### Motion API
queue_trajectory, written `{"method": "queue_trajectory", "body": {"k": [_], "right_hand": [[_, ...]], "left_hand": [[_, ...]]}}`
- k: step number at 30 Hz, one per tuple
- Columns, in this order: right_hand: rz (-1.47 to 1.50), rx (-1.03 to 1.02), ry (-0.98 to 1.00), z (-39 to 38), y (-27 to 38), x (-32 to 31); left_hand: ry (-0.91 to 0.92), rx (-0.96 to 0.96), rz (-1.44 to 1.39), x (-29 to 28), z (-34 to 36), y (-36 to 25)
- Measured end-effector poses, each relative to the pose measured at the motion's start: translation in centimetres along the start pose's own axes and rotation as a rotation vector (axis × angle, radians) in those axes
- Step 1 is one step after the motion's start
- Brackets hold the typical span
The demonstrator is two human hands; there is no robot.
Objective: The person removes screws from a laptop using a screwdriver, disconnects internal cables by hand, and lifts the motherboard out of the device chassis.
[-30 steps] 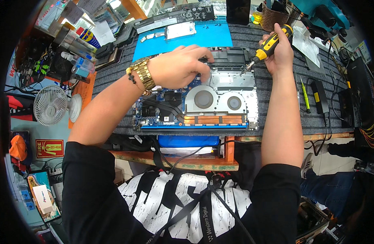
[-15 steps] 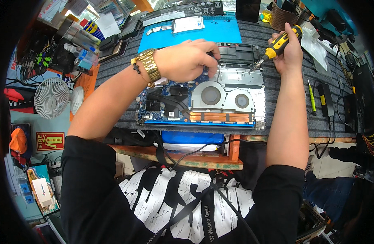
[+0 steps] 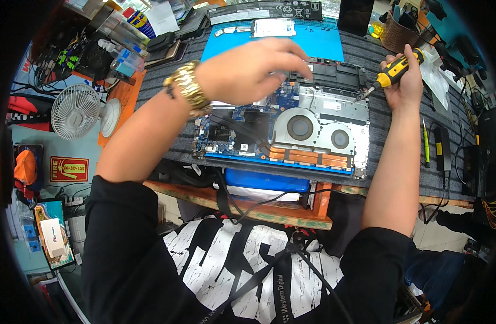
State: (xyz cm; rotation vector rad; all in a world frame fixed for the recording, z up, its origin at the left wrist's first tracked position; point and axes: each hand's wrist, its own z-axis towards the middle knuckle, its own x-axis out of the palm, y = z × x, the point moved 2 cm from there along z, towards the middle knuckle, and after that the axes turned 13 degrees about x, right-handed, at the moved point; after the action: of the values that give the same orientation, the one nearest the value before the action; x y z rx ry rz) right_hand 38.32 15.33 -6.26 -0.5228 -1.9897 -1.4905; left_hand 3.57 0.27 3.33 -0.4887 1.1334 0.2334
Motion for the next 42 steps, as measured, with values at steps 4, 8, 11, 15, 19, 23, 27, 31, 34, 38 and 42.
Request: {"method": "queue_trajectory", "body": {"k": [4, 8, 11, 15, 19, 23, 27, 31, 34, 38, 42], "right_hand": [[-0.02, -0.009, -0.034, 0.6, 0.0, -0.5], [0.002, -0.006, 0.011, 0.9, 0.3, -1.0], [-0.01, 0.039, 0.021, 1.0, 0.6, -1.2], [-0.001, 0.035, -0.007, 0.6, 0.7, -1.1], [-0.08, 0.143, 0.023, -1.9, 1.4, -0.4], [-0.23, 0.122, -0.056, -4.4, 2.1, 1.6], [-0.184, -0.009, -0.032, -6.9, 1.7, 4.1], [-0.169, -0.184, 0.038, -8.9, 2.4, 6.0], [-0.174, -0.307, -0.012, -9.7, 2.5, 6.9], [-0.309, -0.436, -0.035, -10.4, 1.5, 8.3], [-0.391, -0.511, 0.04, -10.8, -0.1, 9.7]], "left_hand": [[-0.134, -0.054, -0.018, -6.1, -5.1, -2.6], [-0.234, -0.208, 0.003, -7.9, -11.1, -6.2], [-0.373, -0.389, -0.009, -6.5, -15.6, -9.0], [-0.502, -0.622, -0.056, -2.2, -19.4, -12.2], [-0.549, -0.706, -0.061, 1.7, -20.7, -14.7], [-0.539, -0.673, -0.014, 3.8, -20.8, -15.7], [-0.45, -0.668, 0.047, 4.5, -21.1, -15.7], [-0.432, -0.672, 0.093, 4.8, -21.1, -15.4], [-0.432, -0.678, 0.083, 4.7, -20.9, -15.4], [-0.406, -0.737, 0.066, 4.5, -20.8, -15.4], [-0.401, -0.744, 0.054, 4.4, -20.6, -15.4]]}}
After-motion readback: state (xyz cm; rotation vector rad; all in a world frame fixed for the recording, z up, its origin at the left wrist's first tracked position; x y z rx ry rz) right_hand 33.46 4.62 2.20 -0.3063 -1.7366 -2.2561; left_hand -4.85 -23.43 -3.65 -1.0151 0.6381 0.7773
